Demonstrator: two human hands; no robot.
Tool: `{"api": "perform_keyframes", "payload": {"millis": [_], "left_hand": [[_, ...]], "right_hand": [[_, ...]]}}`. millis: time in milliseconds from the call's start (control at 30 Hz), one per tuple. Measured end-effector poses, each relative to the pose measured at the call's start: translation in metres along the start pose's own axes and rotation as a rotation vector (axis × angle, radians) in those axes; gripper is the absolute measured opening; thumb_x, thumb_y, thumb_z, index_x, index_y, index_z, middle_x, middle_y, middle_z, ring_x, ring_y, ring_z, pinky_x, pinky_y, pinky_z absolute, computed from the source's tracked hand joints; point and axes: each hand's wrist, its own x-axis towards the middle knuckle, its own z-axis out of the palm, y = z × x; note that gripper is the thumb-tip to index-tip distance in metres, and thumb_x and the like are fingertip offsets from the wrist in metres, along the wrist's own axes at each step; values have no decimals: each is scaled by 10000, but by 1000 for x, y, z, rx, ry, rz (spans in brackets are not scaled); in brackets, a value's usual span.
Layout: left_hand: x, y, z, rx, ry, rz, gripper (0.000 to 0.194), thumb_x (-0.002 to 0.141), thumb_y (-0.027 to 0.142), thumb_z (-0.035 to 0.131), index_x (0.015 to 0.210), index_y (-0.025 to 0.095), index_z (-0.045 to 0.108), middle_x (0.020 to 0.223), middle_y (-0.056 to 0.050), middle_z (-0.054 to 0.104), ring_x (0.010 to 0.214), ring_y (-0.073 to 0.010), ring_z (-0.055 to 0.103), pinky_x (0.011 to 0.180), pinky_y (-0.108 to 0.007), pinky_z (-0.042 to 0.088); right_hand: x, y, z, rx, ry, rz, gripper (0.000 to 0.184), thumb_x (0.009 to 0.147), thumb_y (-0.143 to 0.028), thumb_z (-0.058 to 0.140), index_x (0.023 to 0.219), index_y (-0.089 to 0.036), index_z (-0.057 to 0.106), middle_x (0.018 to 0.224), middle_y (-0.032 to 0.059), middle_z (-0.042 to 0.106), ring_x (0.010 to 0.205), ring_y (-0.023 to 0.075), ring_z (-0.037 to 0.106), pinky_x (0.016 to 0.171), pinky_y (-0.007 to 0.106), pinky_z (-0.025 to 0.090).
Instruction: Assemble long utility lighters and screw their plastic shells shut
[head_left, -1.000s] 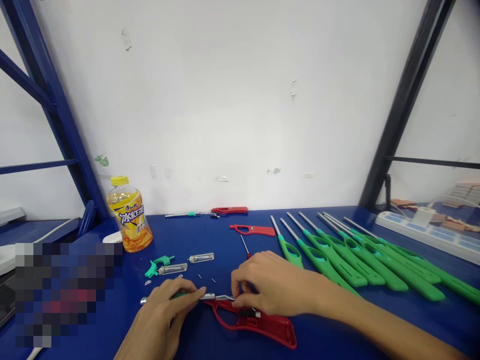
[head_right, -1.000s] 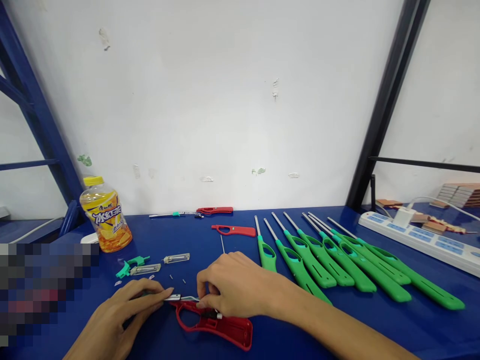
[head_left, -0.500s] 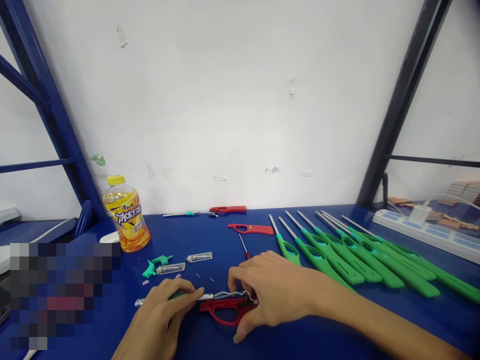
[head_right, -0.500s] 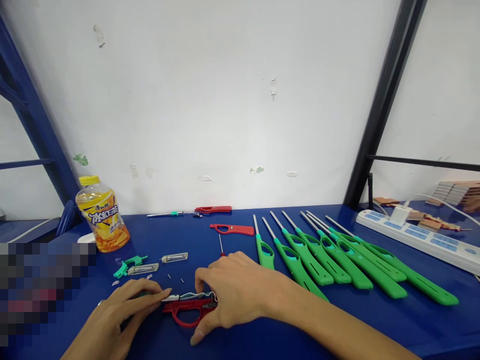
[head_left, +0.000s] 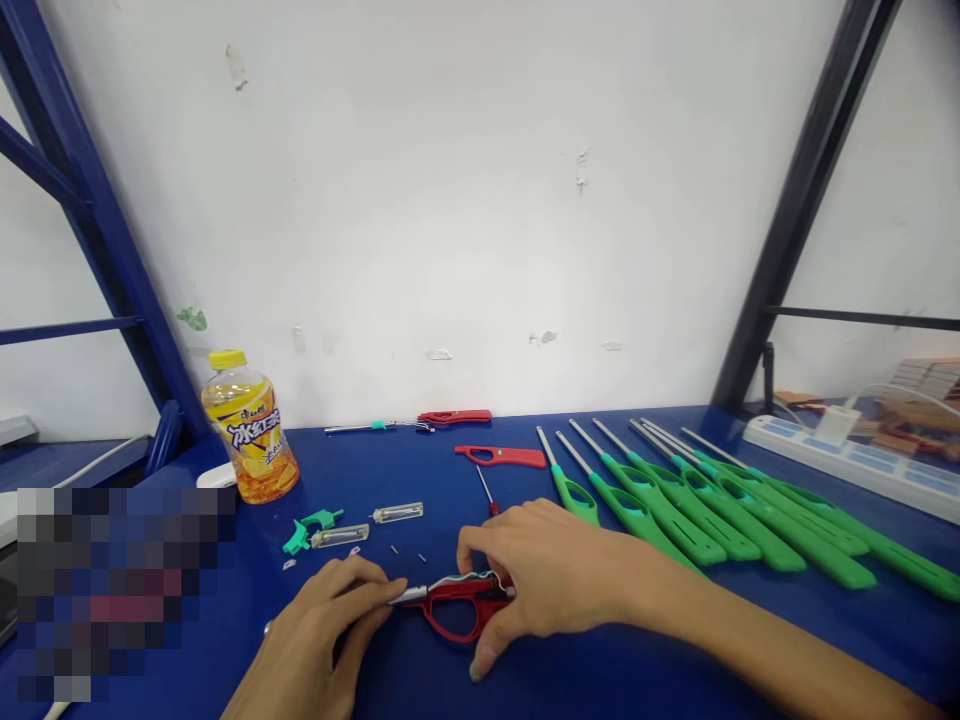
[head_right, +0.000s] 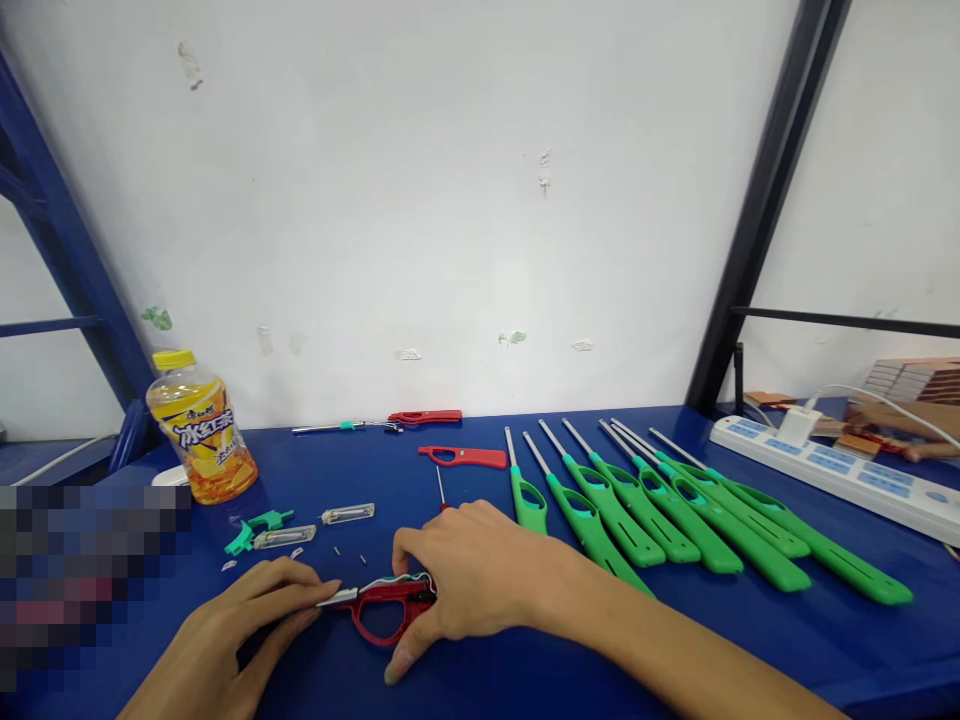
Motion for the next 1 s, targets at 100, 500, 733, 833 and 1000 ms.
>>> {"api": "perform_keyframes", "payload": {"millis": [100, 500, 733, 833, 1000], "left_hand": [[2, 4, -3, -9, 23, 9, 310, 1042, 436, 528, 951, 319, 801, 976, -3, 759, 864, -171, 754, 768, -216, 607], [3, 12, -1, -121, 67, -49, 323, 1050, 415, 508, 926, 306, 786, 945, -14, 747, 848, -187, 738, 740, -231, 592], [5, 10, -9, -84, -44, 10, 278, 1042, 371, 553, 927, 337, 804, 930, 14, 743, 802, -154, 741, 697, -178, 570], [6, 10, -9, -81, -47, 11, 287, 1043, 391, 558, 905, 324, 800, 928, 10, 733, 797, -150, 736, 693, -176, 569], [5, 9, -9, -58, -43, -22, 315, 1040, 448, 557, 891, 288, 783, 911, -7, 720, 798, -158, 728, 700, -190, 585]], "right_hand": [[0, -1, 0, -27, 13, -15, 640, 738, -857, 673, 1044, -295, 651, 834, 5, 668, 819, 268, 620, 636, 301, 310], [1, -1, -2, -8, -6, -2, 597, 737, -829, 705, 1021, -305, 672, 786, -11, 653, 809, 257, 627, 616, 290, 308], [1, 4, -1, 45, -27, -8, 636, 710, -860, 696, 1019, -304, 675, 784, -25, 656, 684, 197, 578, 586, 272, 304], [0, 3, -1, 36, -20, -10, 641, 718, -862, 689, 1036, -305, 688, 788, -18, 661, 708, 207, 593, 574, 271, 305], [2, 3, 1, 29, -17, -26, 628, 729, -841, 703, 1034, -291, 698, 792, -7, 665, 736, 221, 616, 578, 274, 310]]}}
